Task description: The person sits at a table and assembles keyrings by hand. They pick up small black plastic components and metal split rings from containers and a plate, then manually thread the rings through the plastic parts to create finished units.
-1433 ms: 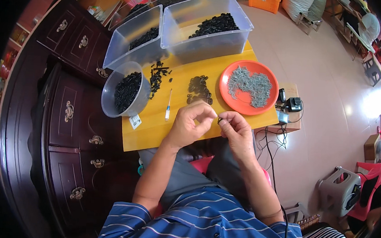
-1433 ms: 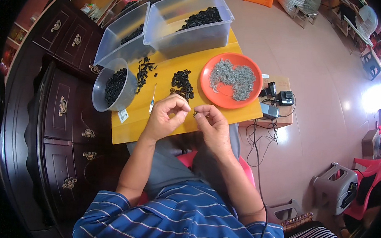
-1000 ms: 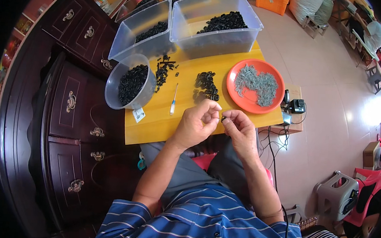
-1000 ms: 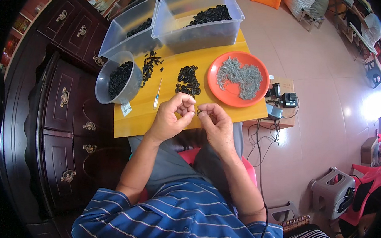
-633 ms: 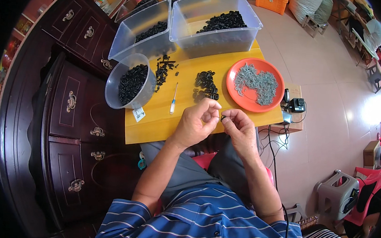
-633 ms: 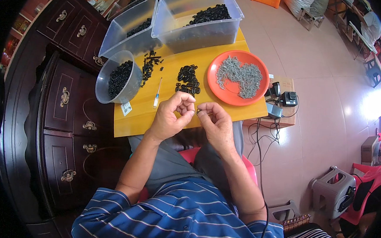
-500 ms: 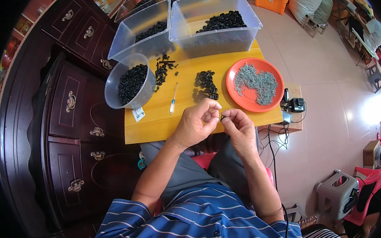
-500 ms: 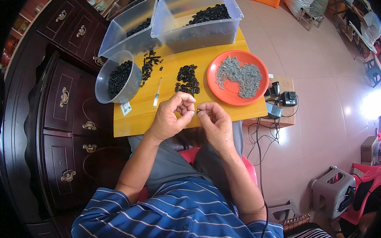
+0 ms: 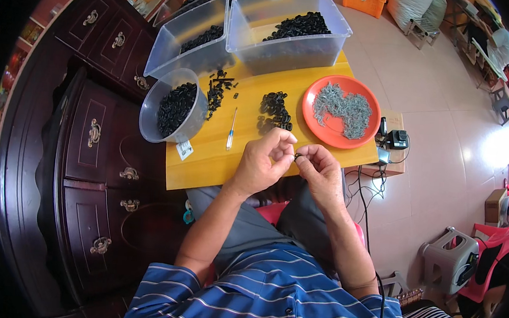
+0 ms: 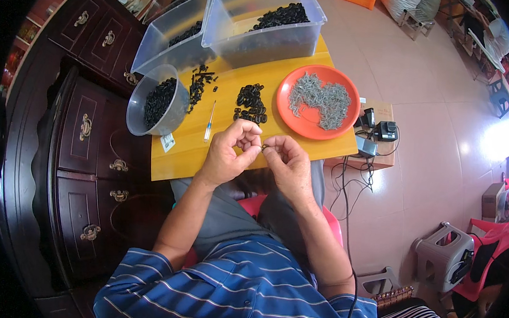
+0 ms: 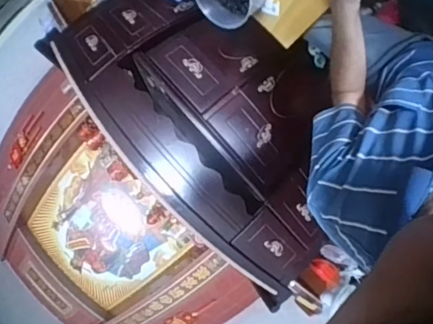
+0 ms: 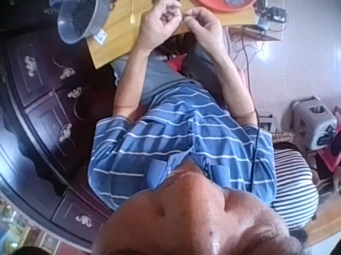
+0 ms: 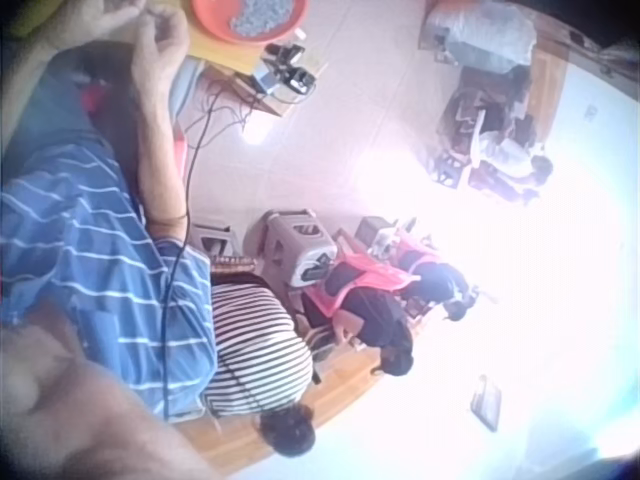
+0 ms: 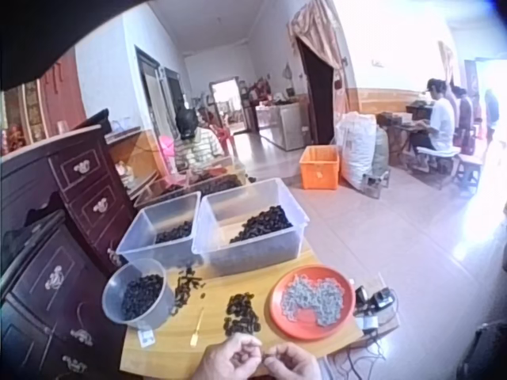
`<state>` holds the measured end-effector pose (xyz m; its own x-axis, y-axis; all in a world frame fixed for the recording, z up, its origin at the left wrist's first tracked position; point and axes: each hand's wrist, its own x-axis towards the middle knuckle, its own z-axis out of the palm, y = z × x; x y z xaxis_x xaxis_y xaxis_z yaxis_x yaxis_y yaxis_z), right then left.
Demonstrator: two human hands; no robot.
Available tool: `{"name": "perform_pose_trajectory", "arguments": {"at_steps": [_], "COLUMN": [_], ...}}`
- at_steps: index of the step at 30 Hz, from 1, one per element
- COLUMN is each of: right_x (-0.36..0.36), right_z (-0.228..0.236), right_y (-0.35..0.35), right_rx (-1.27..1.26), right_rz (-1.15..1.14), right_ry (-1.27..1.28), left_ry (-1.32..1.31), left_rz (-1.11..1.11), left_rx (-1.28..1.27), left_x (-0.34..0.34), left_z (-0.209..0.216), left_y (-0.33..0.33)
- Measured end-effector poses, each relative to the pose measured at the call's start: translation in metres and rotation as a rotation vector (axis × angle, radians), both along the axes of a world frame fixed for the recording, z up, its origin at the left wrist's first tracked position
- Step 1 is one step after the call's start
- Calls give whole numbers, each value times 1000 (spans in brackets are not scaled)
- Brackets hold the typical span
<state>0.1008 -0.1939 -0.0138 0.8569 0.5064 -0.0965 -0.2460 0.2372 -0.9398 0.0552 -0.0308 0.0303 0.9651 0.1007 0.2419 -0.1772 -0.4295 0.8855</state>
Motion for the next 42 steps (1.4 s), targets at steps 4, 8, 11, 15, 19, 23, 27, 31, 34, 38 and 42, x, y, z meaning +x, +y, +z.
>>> {"name": "perform_pose_trajectory", "arguments": {"at_steps": [4,8,11,15,19,23,27,31,34,38,42], "right_x": [-1,0,4,8,8,7,7,6,6,5,4], "right_z": [1,4,7,6,6,5,2,7,5,4,5], "right_y": [0,-1,-3,-6,-6,-4,-4,-3,-2,-3,-2], "right_rx": [2,93,143,179,188,181,213,176,195,202,190], "right_rz": [4,-18,-116,-134,-146,-164,-158,-158,-156,-151,-137], "right_ry": [-7,61,113,184,192,197,188,199,199,195,194], "left_ry": [44,90,105,165,118,7,-46,-53,-111,23,103], "left_rz": [-10,36,155,224,218,239,264,261,270,237,218], "left_rx": [0,-105,-6,301,397,504,581,594,443,-50,-368], "left_x": [-2,-7,-14,-24,-21,-11,-5,-1,2,-6,-14], "left_z": [3,0,-11,-29,-34,-44,-52,-51,-51,-51,-31], "left_y": [2,14,26,33,24,19,19,20,21,19,-3]}}
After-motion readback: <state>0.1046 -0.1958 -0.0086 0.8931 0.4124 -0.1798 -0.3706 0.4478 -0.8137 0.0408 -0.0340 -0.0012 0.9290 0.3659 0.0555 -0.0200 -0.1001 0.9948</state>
